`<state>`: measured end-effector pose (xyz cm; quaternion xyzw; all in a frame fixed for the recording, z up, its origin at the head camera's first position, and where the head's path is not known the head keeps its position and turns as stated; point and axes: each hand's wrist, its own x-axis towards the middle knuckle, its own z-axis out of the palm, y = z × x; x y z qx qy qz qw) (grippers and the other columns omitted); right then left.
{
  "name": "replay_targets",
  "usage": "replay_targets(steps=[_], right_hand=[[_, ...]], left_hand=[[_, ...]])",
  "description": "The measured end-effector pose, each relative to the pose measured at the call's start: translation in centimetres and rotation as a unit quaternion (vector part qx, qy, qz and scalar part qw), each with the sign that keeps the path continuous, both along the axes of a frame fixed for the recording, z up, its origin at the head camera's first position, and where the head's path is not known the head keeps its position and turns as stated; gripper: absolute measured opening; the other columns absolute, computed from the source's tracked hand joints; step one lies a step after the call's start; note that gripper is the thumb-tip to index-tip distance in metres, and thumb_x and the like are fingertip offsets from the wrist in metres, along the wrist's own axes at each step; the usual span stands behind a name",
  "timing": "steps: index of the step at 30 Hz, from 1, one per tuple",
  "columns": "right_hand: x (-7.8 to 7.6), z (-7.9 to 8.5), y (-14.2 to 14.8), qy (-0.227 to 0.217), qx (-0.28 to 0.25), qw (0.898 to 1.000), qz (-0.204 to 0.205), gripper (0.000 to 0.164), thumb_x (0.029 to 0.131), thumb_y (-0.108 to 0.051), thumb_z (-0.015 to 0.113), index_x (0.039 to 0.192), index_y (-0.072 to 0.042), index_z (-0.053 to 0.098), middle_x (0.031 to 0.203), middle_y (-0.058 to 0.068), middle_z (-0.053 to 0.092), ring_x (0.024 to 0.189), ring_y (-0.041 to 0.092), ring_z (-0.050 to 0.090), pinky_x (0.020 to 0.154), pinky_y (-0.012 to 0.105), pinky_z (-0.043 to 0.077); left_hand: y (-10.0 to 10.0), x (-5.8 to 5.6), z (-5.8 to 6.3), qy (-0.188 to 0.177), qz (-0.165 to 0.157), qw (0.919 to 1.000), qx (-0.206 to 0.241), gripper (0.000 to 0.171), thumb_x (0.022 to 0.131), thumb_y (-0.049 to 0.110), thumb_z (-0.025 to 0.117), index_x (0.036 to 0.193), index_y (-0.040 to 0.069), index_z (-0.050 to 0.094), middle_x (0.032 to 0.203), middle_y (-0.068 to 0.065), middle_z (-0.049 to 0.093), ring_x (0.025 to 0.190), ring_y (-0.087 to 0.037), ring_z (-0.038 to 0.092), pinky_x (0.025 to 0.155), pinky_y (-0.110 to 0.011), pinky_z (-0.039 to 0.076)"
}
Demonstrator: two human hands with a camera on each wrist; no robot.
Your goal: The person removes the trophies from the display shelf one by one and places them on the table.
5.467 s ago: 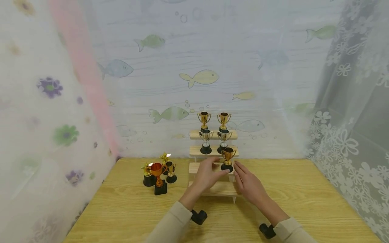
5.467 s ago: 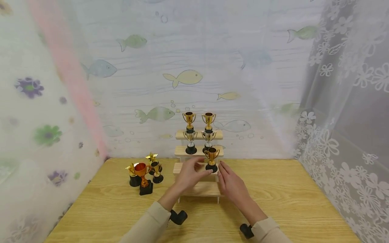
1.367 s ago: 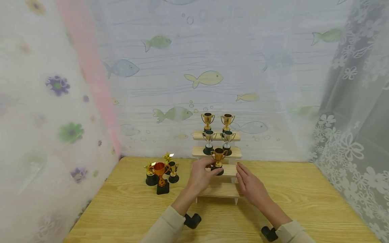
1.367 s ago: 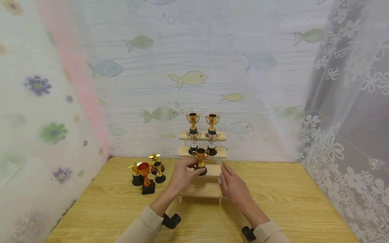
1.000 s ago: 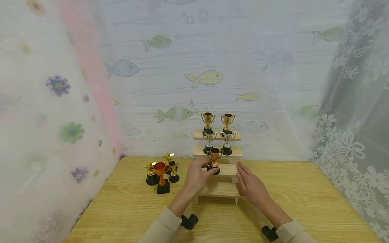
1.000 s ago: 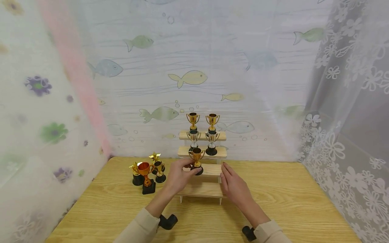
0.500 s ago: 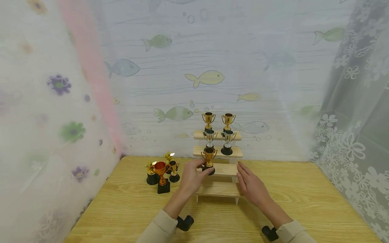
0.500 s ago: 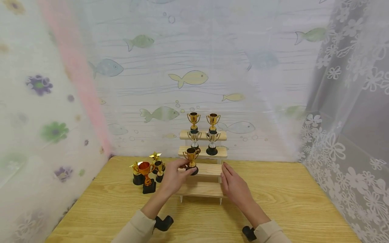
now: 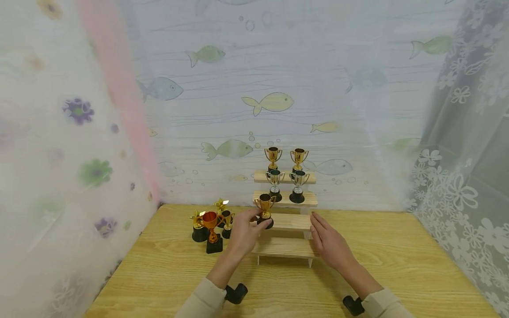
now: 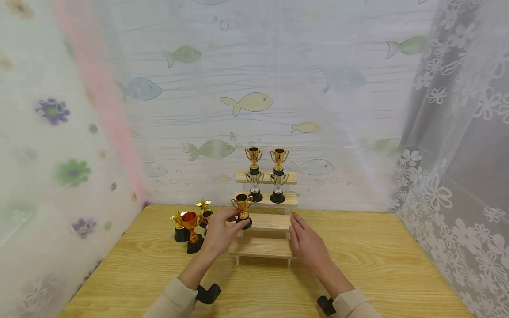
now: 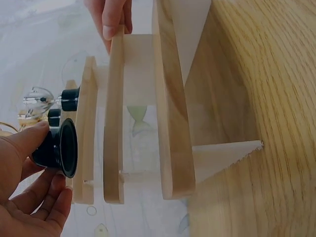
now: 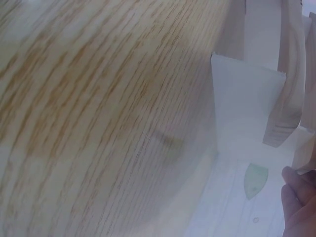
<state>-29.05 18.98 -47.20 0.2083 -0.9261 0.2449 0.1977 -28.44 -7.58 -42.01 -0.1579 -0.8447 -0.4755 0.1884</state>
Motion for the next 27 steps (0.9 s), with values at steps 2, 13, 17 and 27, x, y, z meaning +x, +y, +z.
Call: replay_targets(steps=[2, 13, 17, 27], right_hand=[[0.0, 0.0, 0.0, -0.001, 0.0, 1.0, 0.0, 0.046, 0.112, -0.02, 0.044, 0.148, 0.008, 0.047, 0.155, 0.023, 0.044, 0.135, 0.041, 0.051, 0.103, 0.056, 0.048], [0.1, 0.1, 0.0, -0.002, 0.001, 1.0, 0.002, 0.046, 0.111, -0.019, 0.045, 0.148, 0.008, 0.047, 0.155, 0.023, 0.045, 0.135, 0.042, 0.051, 0.103, 0.056, 0.047], [0.1, 0.2, -0.1, -0.004, 0.001, 1.0, -0.001, 0.046, 0.111, -0.02, 0.044, 0.148, 0.008, 0.047, 0.155, 0.023, 0.044, 0.135, 0.042, 0.051, 0.103, 0.057, 0.047], [0.0, 0.1, -0.1, -0.003, 0.003, 1.0, -0.003, 0.046, 0.111, -0.02, 0.044, 0.148, 0.007, 0.047, 0.156, 0.022, 0.044, 0.135, 0.041, 0.052, 0.102, 0.056, 0.048]], left_hand=[[-0.2, -0.1, -0.1, -0.003, 0.003, 1.0, -0.001, 0.026, 0.092, 0.019, 0.078, 0.117, 0.009, 0.077, 0.112, -0.005, 0.074, 0.098, -0.022, 0.066, 0.083, -0.044, 0.059], [-1.3, 0.0, -0.6, 0.028, 0.039, 0.9983, -0.032, 0.023, 0.09, 0.022, 0.081, 0.11, 0.011, 0.079, 0.105, -0.002, 0.075, 0.087, -0.018, 0.063, 0.074, -0.035, 0.053], [-1.7, 0.2, -0.7, 0.032, 0.046, 0.998, -0.028, 0.024, 0.089, 0.02, 0.082, 0.109, 0.009, 0.079, 0.103, -0.003, 0.076, 0.085, -0.019, 0.063, 0.074, -0.036, 0.053], [-2.9, 0.4, -1.2, 0.036, 0.063, 0.9969, -0.032, 0.023, 0.088, 0.019, 0.083, 0.109, 0.008, 0.079, 0.102, -0.004, 0.075, 0.086, -0.021, 0.063, 0.072, -0.033, 0.052]])
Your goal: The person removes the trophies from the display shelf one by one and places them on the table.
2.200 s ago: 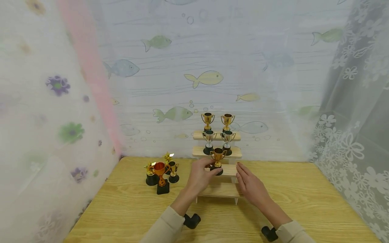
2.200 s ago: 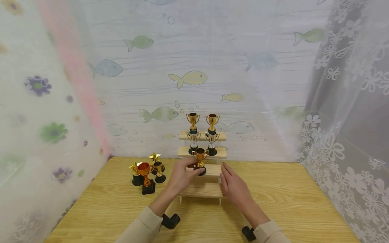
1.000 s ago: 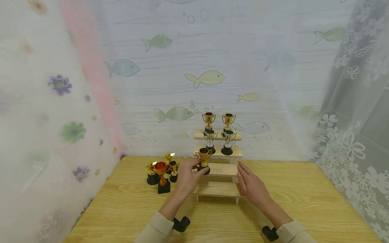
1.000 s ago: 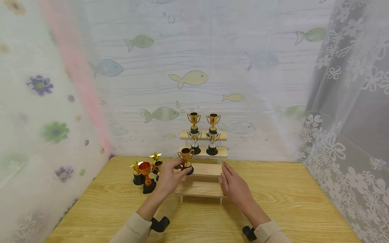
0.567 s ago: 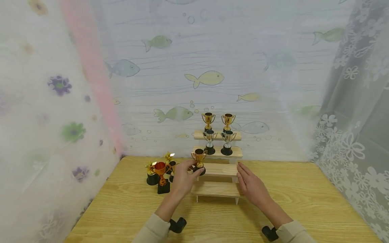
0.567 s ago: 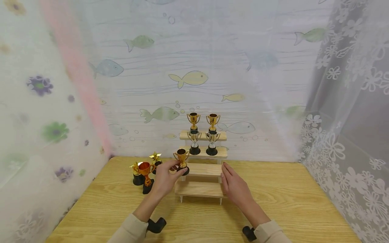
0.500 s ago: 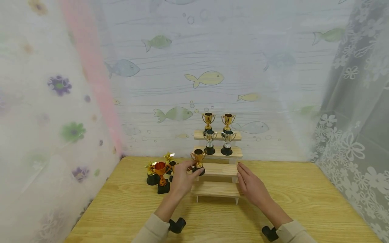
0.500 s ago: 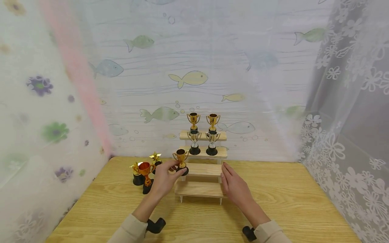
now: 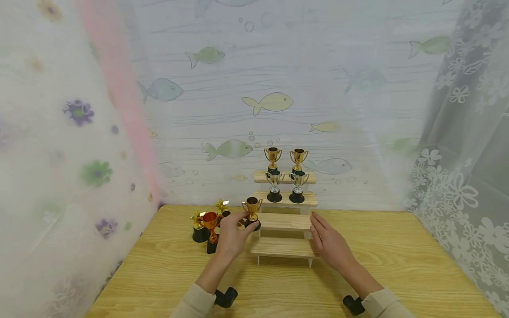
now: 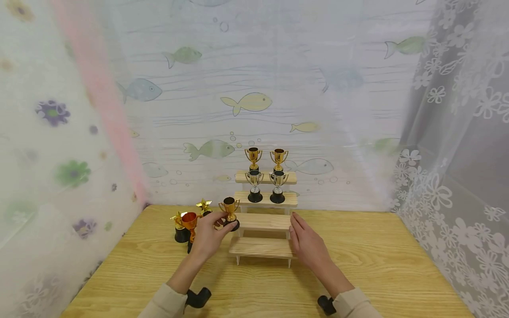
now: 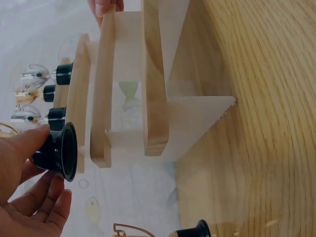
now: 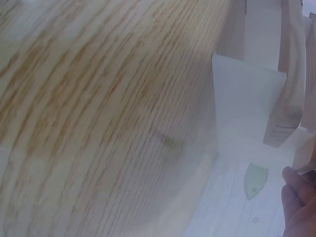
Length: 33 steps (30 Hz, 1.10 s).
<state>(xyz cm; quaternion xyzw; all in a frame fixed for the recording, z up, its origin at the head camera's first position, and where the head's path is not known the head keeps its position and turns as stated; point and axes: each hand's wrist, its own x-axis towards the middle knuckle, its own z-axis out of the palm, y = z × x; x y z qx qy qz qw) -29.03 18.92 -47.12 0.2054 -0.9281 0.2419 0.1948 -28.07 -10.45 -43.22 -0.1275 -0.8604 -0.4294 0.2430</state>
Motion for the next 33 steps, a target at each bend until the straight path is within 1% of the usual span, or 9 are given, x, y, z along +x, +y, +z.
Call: replay_targets(steps=[9, 15, 20, 28, 33], right_hand=[[0.0, 0.0, 0.0, -0.004, 0.0, 1.0, -0.002, 0.046, 0.111, -0.019, 0.046, 0.149, 0.007, 0.047, 0.156, 0.022, 0.044, 0.135, 0.041, 0.051, 0.102, 0.056, 0.048], [-0.1, -0.1, 0.1, -0.004, 0.0, 1.0, -0.002, 0.047, 0.112, -0.021, 0.044, 0.148, 0.007, 0.047, 0.156, 0.022, 0.044, 0.135, 0.041, 0.051, 0.103, 0.056, 0.048], [-0.1, -0.1, 0.2, 0.002, -0.001, 1.0, 0.0, 0.047, 0.112, -0.021, 0.043, 0.149, 0.007, 0.047, 0.156, 0.022, 0.044, 0.135, 0.041, 0.052, 0.102, 0.056, 0.048], [-0.2, -0.1, 0.2, -0.003, 0.002, 1.0, 0.001, 0.047, 0.112, -0.022, 0.042, 0.15, 0.007, 0.046, 0.157, 0.022, 0.043, 0.137, 0.041, 0.05, 0.104, 0.056, 0.046], [-0.2, -0.1, 0.1, -0.004, 0.001, 1.0, 0.001, 0.047, 0.112, -0.022, 0.043, 0.149, 0.007, 0.046, 0.156, 0.023, 0.044, 0.137, 0.041, 0.05, 0.104, 0.056, 0.046]], left_hand=[[-0.7, 0.1, -0.3, 0.003, 0.01, 0.9999, -0.002, 0.021, 0.088, 0.017, 0.083, 0.105, 0.007, 0.079, 0.101, -0.005, 0.075, 0.084, -0.02, 0.062, 0.072, -0.037, 0.054], [-1.0, 0.1, -0.6, 0.008, 0.013, 0.9999, -0.003, 0.018, 0.088, 0.015, 0.083, 0.103, 0.007, 0.079, 0.098, -0.004, 0.074, 0.081, -0.019, 0.061, 0.068, -0.03, 0.051], [-1.4, 0.0, -1.0, 0.014, 0.019, 0.9997, -0.003, 0.019, 0.088, 0.015, 0.083, 0.104, 0.006, 0.078, 0.098, -0.006, 0.073, 0.079, -0.02, 0.062, 0.066, -0.028, 0.052], [-1.8, 0.2, -1.3, -0.003, 0.035, 0.9994, 0.002, 0.026, 0.087, 0.016, 0.083, 0.109, 0.003, 0.077, 0.097, -0.007, 0.072, 0.08, -0.017, 0.06, 0.067, -0.03, 0.052], [-2.2, 0.4, -1.7, -0.005, 0.046, 0.9989, -0.004, 0.027, 0.087, 0.016, 0.083, 0.11, 0.003, 0.077, 0.098, -0.007, 0.072, 0.08, -0.018, 0.06, 0.067, -0.03, 0.051]])
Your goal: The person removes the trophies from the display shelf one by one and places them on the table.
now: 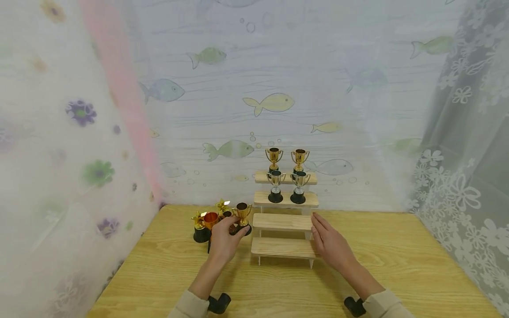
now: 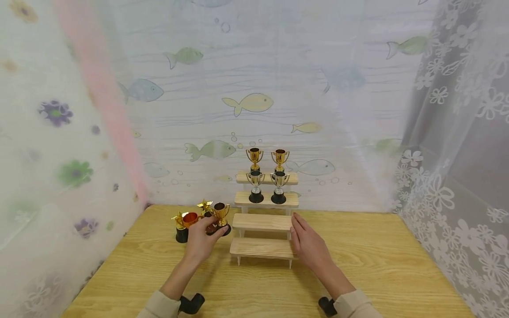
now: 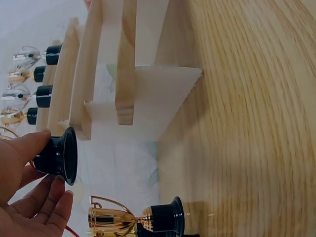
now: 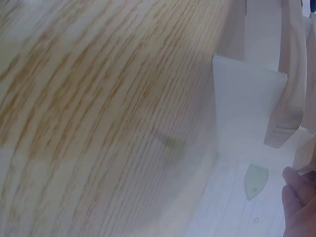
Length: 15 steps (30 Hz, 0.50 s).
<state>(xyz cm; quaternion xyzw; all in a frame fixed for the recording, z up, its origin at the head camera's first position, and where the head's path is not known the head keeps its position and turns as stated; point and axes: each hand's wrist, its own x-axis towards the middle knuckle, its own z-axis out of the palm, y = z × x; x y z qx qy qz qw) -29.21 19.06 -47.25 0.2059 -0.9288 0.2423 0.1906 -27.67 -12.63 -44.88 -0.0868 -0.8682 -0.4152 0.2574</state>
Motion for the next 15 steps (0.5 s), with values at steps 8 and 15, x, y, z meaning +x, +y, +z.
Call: replay_targets(steps=[8, 15], right_hand=[[0.0, 0.1, 0.0, 0.004, 0.0, 1.0, 0.001, 0.047, 0.112, -0.022, 0.042, 0.149, 0.008, 0.046, 0.156, 0.023, 0.044, 0.136, 0.042, 0.05, 0.104, 0.056, 0.046], [0.0, -0.1, 0.0, 0.001, 0.002, 1.0, 0.0, 0.047, 0.112, -0.022, 0.042, 0.148, 0.008, 0.047, 0.156, 0.023, 0.043, 0.136, 0.042, 0.05, 0.103, 0.057, 0.047]], left_hand=[[-0.1, -0.2, -0.6, -0.007, 0.001, 1.0, 0.001, 0.025, 0.086, 0.015, 0.084, 0.108, 0.004, 0.077, 0.1, -0.008, 0.074, 0.084, -0.021, 0.065, 0.07, -0.036, 0.055], [-0.4, -0.5, -1.3, -0.037, 0.005, 0.999, -0.022, 0.018, 0.086, 0.014, 0.083, 0.102, 0.005, 0.078, 0.087, -0.004, 0.074, 0.076, -0.017, 0.066, 0.066, -0.036, 0.055]])
